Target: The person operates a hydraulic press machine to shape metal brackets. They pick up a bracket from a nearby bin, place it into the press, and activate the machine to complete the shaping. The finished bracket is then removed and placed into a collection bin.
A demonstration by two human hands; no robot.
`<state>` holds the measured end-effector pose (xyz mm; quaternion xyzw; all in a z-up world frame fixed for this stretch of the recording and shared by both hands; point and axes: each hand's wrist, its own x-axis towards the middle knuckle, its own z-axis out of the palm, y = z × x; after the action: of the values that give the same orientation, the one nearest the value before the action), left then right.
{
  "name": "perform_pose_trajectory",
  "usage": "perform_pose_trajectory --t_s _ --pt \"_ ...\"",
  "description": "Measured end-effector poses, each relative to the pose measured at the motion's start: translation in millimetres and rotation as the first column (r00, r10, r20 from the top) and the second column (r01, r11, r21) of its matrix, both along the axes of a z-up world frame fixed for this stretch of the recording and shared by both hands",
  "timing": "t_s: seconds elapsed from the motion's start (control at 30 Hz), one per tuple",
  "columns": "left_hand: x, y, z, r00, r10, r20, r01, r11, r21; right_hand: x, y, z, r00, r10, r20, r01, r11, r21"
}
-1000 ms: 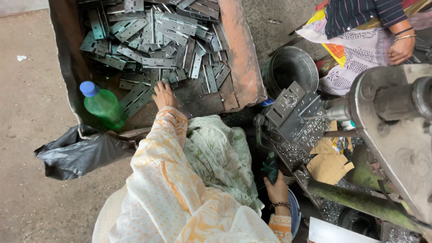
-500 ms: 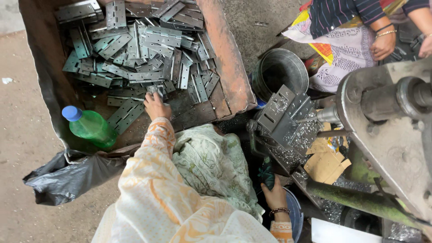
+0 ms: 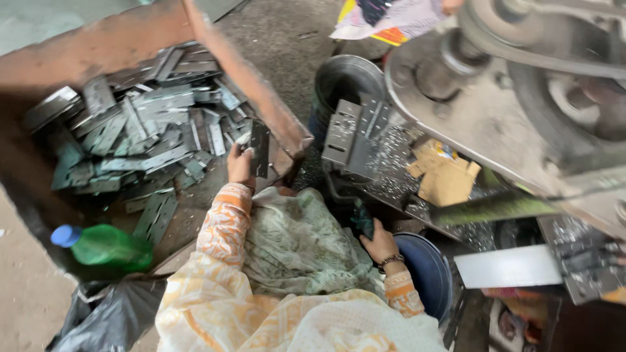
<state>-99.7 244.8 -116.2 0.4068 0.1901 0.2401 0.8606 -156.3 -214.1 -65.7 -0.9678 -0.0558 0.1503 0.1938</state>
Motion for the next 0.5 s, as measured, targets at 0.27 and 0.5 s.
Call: perform_pose_trajectory --t_s 0.27,0.5 --pt "29 -209 110 0.89 -0.24 -0.389 0.395 -0.024 0.919 -8 13 18 0.997 -0.041 -0.067 0.04 0.999 -0.025" --pt "21 -251 92 0.877 -0.029 -0.48 0.323 -0.704 0.632 -11 20 35 0.993 -0.044 -0.108 0.042 0.999 -0.023"
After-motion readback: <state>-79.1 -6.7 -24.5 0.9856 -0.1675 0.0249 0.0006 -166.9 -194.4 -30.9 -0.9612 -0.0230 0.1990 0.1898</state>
